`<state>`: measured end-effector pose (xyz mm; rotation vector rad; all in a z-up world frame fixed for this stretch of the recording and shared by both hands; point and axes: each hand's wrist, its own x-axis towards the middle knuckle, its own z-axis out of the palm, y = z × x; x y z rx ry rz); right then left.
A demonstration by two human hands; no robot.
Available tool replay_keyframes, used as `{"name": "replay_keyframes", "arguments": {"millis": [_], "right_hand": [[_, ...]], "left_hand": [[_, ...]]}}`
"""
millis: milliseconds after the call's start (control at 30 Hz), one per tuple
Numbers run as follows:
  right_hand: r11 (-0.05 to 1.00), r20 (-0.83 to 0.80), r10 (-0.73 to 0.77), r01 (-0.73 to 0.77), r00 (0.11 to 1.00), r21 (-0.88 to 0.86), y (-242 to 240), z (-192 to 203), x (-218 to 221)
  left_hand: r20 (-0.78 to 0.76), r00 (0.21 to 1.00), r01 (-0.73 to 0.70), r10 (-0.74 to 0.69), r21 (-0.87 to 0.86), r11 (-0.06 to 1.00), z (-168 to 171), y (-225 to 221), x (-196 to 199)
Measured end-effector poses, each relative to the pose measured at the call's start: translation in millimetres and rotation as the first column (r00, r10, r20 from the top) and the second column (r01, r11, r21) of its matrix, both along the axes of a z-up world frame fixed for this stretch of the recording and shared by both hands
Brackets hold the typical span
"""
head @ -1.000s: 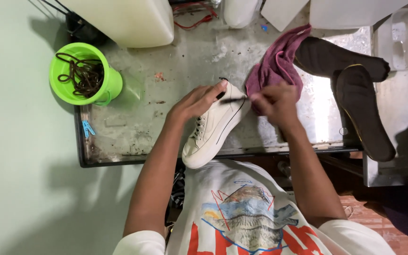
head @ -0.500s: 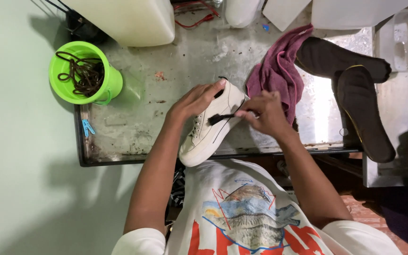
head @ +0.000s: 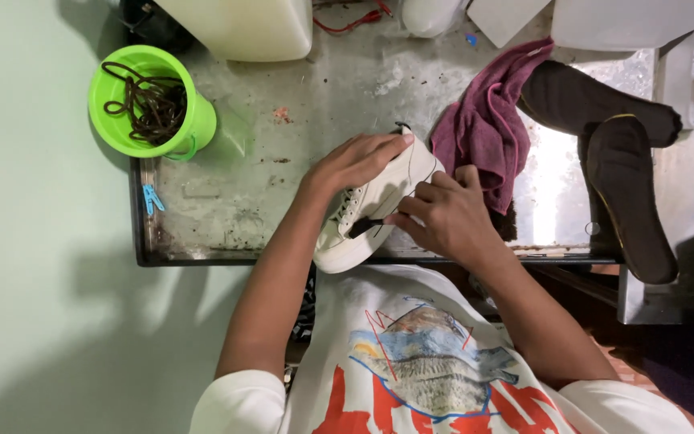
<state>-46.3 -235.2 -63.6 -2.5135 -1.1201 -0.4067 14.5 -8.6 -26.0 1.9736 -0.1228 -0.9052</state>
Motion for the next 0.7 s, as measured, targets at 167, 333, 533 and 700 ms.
{"name": "replay_keyframes", "arguments": {"millis": [167,333,533,700], "right_hand": [[0.995,-0.166,-0.087,0.078,0.982,-0.059,-10.4,-0.4,4.8],[0.993,-0.211,-0.119,0.116,0.97,-0.027,-13.9,-5.5,3.8],[0.994,-0.265,-0.109,0.101,0.958,-0.044,-26.9,-17.6,5.1],[0.99,-0.255,-0.123,0.136,0.959,0.034,-30.5,-7.8,10.8]], "left_hand": [[0.026,1.0,-0.005,0.006,-0.011,1.0,22.2,1.8,-9.7],[0.02,1.0,-0.011,0.011,-0.017,1.0,0.1,3.9,-4.0],[0.029,1.0,-0.001,0.002,-0.043,0.999,-18.4,2.1,0.0],[0.067,0.998,-0.004,0.01,-0.099,0.995,-26.3,6.9,-2.0]]}}
